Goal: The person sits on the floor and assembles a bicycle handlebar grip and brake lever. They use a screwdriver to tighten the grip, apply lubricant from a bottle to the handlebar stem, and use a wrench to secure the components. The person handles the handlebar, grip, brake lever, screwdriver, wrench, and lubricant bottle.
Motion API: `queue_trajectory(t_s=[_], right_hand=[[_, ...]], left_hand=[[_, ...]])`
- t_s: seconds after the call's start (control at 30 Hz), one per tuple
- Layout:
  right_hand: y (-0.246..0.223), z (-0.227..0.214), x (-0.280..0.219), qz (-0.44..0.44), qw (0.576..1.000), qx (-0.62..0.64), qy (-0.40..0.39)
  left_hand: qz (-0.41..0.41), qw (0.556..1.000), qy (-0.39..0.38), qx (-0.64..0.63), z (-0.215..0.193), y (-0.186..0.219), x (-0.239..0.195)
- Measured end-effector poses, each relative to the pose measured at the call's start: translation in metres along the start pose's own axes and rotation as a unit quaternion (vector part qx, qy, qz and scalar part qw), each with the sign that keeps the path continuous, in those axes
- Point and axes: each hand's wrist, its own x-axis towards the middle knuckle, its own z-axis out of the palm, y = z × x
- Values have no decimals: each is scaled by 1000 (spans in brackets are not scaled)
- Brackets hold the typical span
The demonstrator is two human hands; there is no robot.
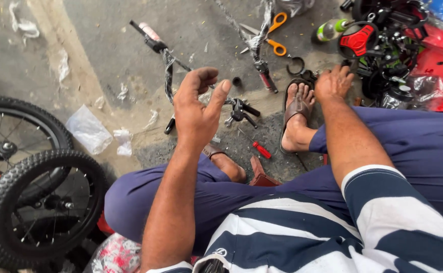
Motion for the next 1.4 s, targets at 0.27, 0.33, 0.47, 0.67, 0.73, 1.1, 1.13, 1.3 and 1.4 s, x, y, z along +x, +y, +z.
queue_trajectory(t_s=[0.27,0.33,0.47,0.67,0.73,1.1,1.13,1.3,1.4], right_hand=[[-1,-45,-5,25,972,177,150],[-18,-84,-4,1,942,245,232],[-86,-181,-3,-115,852,402,315],[-157,-258,-45,-241,652,712,101],[-160,-239,-44,-220,573,787,60],[-30,-43,68,150,835,476,232],[-25,-41,71,161,818,518,191],[-31,-40,84,167,710,677,94],[-33,-53,87,138,727,660,130]], left_hand=[[-1,1000,-9,16,3,-6,1],[0,999,-21,32,7,-9,1],[84,988,-33,126,16,-13,-1],[107,974,-42,196,21,-32,1],[13,986,-86,146,19,-39,0],[36,998,-44,4,24,-30,-5],[80,996,-31,19,25,-30,-6],[119,992,-38,16,24,-29,-4],[-32,991,-101,86,23,-25,-2]])
